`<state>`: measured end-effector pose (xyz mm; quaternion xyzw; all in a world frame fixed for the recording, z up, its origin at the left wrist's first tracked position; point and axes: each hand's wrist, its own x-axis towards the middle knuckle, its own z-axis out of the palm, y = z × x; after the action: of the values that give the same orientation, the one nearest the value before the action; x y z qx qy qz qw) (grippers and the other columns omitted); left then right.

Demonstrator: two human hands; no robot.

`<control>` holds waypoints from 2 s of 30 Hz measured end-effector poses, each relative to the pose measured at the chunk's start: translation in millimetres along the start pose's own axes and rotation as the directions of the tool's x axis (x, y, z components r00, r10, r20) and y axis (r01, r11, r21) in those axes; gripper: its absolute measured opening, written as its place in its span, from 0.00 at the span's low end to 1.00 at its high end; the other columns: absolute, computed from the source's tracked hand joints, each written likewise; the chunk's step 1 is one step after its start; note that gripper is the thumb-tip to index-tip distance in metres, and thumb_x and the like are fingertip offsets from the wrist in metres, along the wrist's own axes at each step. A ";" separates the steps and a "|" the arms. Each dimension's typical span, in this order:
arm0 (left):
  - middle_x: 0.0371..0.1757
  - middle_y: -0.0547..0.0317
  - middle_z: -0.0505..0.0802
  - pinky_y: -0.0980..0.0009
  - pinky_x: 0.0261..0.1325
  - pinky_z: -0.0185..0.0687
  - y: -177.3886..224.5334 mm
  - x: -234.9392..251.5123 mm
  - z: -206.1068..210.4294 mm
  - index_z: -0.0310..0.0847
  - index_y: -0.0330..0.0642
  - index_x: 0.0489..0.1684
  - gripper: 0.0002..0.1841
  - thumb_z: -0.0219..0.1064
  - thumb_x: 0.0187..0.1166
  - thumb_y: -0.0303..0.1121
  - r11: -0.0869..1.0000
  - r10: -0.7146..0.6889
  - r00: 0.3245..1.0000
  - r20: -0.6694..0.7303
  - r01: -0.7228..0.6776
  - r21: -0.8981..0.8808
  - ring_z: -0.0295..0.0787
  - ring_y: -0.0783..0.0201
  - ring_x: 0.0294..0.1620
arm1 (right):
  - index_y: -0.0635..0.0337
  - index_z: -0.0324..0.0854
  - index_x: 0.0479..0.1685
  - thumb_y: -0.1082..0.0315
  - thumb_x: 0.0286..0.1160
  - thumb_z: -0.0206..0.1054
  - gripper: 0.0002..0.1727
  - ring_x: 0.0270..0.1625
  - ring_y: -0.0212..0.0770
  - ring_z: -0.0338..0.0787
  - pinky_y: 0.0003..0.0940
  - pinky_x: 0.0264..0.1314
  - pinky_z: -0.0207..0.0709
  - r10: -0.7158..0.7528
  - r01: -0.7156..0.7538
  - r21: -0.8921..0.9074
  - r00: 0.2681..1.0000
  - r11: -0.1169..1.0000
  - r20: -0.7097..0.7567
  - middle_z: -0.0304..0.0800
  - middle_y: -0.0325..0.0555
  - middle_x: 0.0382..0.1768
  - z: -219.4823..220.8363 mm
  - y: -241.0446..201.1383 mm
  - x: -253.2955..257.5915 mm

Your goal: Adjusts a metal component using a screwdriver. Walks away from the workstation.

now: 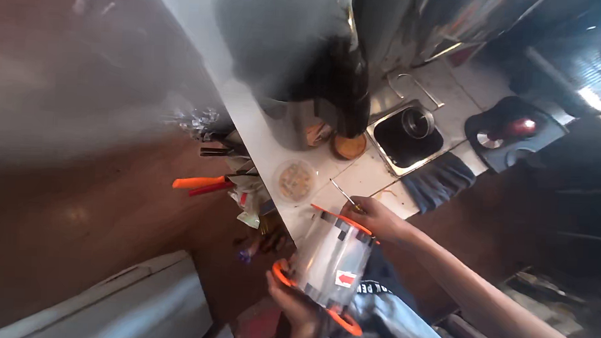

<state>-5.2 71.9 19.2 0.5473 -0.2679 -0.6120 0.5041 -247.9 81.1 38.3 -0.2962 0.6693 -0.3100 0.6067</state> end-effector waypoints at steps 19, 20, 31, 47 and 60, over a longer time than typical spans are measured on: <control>0.51 0.69 0.85 0.74 0.58 0.83 -46.7 -32.6 10.3 0.64 0.42 0.59 0.38 0.27 0.86 0.69 0.965 -0.165 0.902 0.399 0.063 0.256 0.84 0.80 0.53 | 0.60 0.87 0.42 0.63 0.83 0.67 0.09 0.27 0.34 0.80 0.36 0.34 0.75 -0.114 0.124 -0.307 0.992 0.944 0.052 0.83 0.42 0.26 -72.3 8.5 11.0; 0.51 0.70 0.85 0.72 0.60 0.83 -42.0 -29.2 2.9 0.65 0.43 0.59 0.37 0.30 0.85 0.70 0.958 -0.197 0.869 0.454 0.071 0.279 0.84 0.79 0.54 | 0.59 0.87 0.42 0.62 0.82 0.67 0.09 0.27 0.34 0.80 0.36 0.33 0.74 -0.110 0.126 -0.308 0.991 0.943 0.070 0.83 0.42 0.26 -74.2 11.0 10.9; 0.63 0.54 0.91 0.56 0.66 0.84 65.8 59.2 53.3 0.82 0.38 0.66 0.25 0.46 0.90 0.45 0.599 -0.403 0.576 0.711 -0.421 0.681 0.87 0.60 0.65 | 0.63 0.85 0.49 0.60 0.84 0.64 0.14 0.37 0.38 0.81 0.43 0.45 0.76 -0.082 0.155 -0.310 0.968 0.938 0.238 0.84 0.47 0.36 -92.7 -0.5 23.1; 0.60 0.46 0.89 0.49 0.62 0.80 7.5 44.7 174.8 0.69 0.38 0.76 0.24 0.48 0.81 0.33 0.379 -0.688 0.494 0.531 -0.380 0.844 0.86 0.53 0.61 | 0.57 0.72 0.64 0.47 0.83 0.65 0.25 0.27 0.34 0.78 0.34 0.34 0.76 0.053 -0.038 -0.060 0.964 0.997 0.260 0.79 0.42 0.30 -92.9 20.9 3.9; 0.58 0.54 0.89 0.58 0.56 0.83 21.9 77.1 168.6 0.70 0.41 0.75 0.27 0.58 0.75 0.38 0.504 -0.789 0.140 0.598 -0.408 0.761 0.87 0.62 0.54 | 0.58 0.86 0.48 0.63 0.77 0.71 0.09 0.32 0.25 0.84 0.26 0.37 0.80 -0.120 0.108 0.056 0.947 0.993 0.297 0.88 0.33 0.33 -96.1 22.3 -6.0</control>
<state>-148.3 -43.6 51.0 0.2146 -0.6784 -0.6640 -0.2297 -343.5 105.2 31.7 -0.3662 0.5452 -0.3091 0.6878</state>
